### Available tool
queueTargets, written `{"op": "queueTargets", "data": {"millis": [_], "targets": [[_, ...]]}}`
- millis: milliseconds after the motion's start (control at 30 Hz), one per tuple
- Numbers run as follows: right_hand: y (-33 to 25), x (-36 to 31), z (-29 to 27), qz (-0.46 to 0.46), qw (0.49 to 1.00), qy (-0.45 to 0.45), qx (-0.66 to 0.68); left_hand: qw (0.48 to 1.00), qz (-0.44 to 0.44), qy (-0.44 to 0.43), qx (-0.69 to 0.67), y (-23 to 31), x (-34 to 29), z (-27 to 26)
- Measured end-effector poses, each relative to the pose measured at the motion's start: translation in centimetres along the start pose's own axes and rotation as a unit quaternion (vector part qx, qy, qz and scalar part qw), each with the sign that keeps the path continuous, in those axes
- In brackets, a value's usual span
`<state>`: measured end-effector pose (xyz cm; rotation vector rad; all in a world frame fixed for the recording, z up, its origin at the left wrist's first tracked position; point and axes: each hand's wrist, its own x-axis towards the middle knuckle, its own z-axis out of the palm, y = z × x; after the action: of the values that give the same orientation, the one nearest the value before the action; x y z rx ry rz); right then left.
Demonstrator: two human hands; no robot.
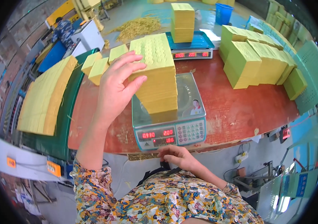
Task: Weighing and organizing stacks of yellow paper sheets on an electronic balance scale.
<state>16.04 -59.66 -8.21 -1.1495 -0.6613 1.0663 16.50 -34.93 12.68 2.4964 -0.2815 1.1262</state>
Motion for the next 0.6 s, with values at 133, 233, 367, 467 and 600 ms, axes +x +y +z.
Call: {"op": "queueTargets", "data": {"millis": [133, 233, 367, 467, 600], "targets": [[0.8, 2.1, 0.6, 0.003, 0.999, 0.046, 0.026, 0.996, -0.034, -0.069, -0.046, -2.9, 1.7, 0.8], [0.9, 2.9, 0.7, -0.001, 0.997, 0.057, 0.049, 0.996, -0.018, -0.065, -0.058, -3.7, 2.1, 1.3], [0.3, 3.5, -0.1, 0.006, 0.998, 0.052, 0.035, 0.995, -0.027, -0.068, -0.067, -4.1, 2.4, 1.3], [0.3, 3.7, -0.5, 0.001, 0.999, 0.039, 0.029, 0.996, -0.002, -0.061, -0.060, -4.0, 2.6, 1.1], [-0.7, 3.2, -1.7, 0.012, 0.999, 0.016, 0.033, 0.999, -0.008, -0.046, -0.026, -3.0, 2.5, 1.4]]}}
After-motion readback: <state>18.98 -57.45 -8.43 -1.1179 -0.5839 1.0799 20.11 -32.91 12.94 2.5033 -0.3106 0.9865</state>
